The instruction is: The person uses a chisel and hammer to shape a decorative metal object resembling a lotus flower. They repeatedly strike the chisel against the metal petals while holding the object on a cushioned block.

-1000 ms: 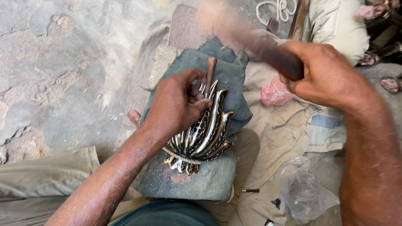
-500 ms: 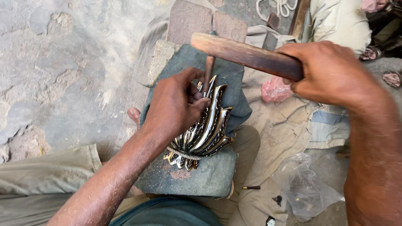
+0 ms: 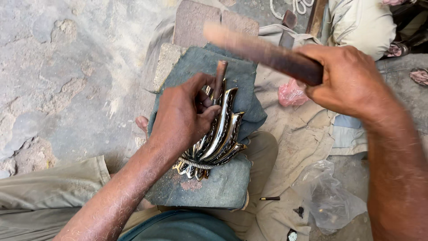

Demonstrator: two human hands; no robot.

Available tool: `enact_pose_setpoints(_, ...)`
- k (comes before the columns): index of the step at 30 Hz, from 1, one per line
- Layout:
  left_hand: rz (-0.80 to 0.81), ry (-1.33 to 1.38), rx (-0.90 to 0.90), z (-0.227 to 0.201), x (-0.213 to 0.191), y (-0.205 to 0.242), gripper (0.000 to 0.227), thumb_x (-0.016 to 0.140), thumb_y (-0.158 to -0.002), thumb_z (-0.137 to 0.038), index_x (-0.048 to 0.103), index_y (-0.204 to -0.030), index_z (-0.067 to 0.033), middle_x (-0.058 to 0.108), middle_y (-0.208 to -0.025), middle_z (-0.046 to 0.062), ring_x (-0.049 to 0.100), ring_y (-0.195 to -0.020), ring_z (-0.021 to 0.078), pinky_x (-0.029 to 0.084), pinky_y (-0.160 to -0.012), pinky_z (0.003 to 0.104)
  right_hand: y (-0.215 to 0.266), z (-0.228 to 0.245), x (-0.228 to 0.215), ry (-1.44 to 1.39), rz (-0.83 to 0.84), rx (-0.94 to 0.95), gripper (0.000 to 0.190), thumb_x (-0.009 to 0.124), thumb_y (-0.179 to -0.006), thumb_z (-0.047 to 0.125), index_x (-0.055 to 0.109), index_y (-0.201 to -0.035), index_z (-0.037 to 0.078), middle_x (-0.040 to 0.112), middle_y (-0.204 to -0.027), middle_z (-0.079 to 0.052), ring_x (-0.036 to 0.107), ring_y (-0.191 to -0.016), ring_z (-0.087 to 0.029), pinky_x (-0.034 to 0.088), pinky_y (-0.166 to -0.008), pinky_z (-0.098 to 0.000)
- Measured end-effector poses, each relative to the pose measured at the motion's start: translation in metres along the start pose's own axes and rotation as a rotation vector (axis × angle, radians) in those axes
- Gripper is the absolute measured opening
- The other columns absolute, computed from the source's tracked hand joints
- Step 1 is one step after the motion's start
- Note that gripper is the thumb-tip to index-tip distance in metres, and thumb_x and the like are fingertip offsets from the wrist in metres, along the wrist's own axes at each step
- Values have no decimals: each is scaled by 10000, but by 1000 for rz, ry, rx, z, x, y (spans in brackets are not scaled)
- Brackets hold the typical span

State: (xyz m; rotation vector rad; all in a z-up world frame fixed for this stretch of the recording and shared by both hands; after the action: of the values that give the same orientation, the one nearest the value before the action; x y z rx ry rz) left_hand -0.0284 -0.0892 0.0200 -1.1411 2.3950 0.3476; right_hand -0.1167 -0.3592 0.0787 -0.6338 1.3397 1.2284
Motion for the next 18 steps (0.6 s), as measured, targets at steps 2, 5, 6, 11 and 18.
enact_pose_setpoints(2,12,15,-30,0,1,1,423,829,-781,-69,682,-1177,-79,735,-763,83,727,-651,194,577,-620,349,1,7,-6,-363,-174,-174,472,714,-815,-9,635,-1266,105,669,-885,-57,668,-781,-189,570,-679,-378)
enact_pose_setpoints(5,22,19,-43,1,1,4,439,819,-788,-68,675,-1203,-84,741,-769,72,731,-649,185,582,-615,341,3,8,1,132,80,31,430,782,-844,37,712,-1251,157,710,-830,-72,688,-729,-213,555,-692,-400)
enact_pose_setpoints(6,29,19,-34,0,1,3,449,815,-790,-69,670,-1214,-86,745,-776,66,734,-651,178,586,-613,336,5,9,-1,-24,-2,-45,479,759,-821,18,686,-1281,132,689,-855,-81,673,-756,-206,554,-697,-395)
enact_pose_setpoints(11,23,7,-44,0,-1,4,428,824,-780,-59,682,-1184,-76,740,-770,76,741,-668,186,589,-627,349,4,8,2,-56,1,18,534,711,-799,-64,645,-1307,87,683,-875,-115,690,-759,-210,598,-663,-403)
enact_pose_setpoints(18,1,-8,22,-2,-2,9,473,822,-776,-50,678,-1225,-87,740,-781,76,738,-665,192,591,-636,353,10,-5,22,-152,-92,10,498,728,-812,12,627,-1285,130,678,-852,-61,682,-744,-219,590,-722,-433)
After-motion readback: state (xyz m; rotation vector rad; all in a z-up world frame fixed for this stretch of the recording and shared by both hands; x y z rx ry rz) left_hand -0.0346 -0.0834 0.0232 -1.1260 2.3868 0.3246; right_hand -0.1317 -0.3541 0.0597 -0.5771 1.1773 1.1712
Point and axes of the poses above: each hand's wrist, its own y-axis away from the middle knuckle, its own x-axis out of the palm, z = x × y, the point moved 2 cm from there along -y, towards the middle knuckle
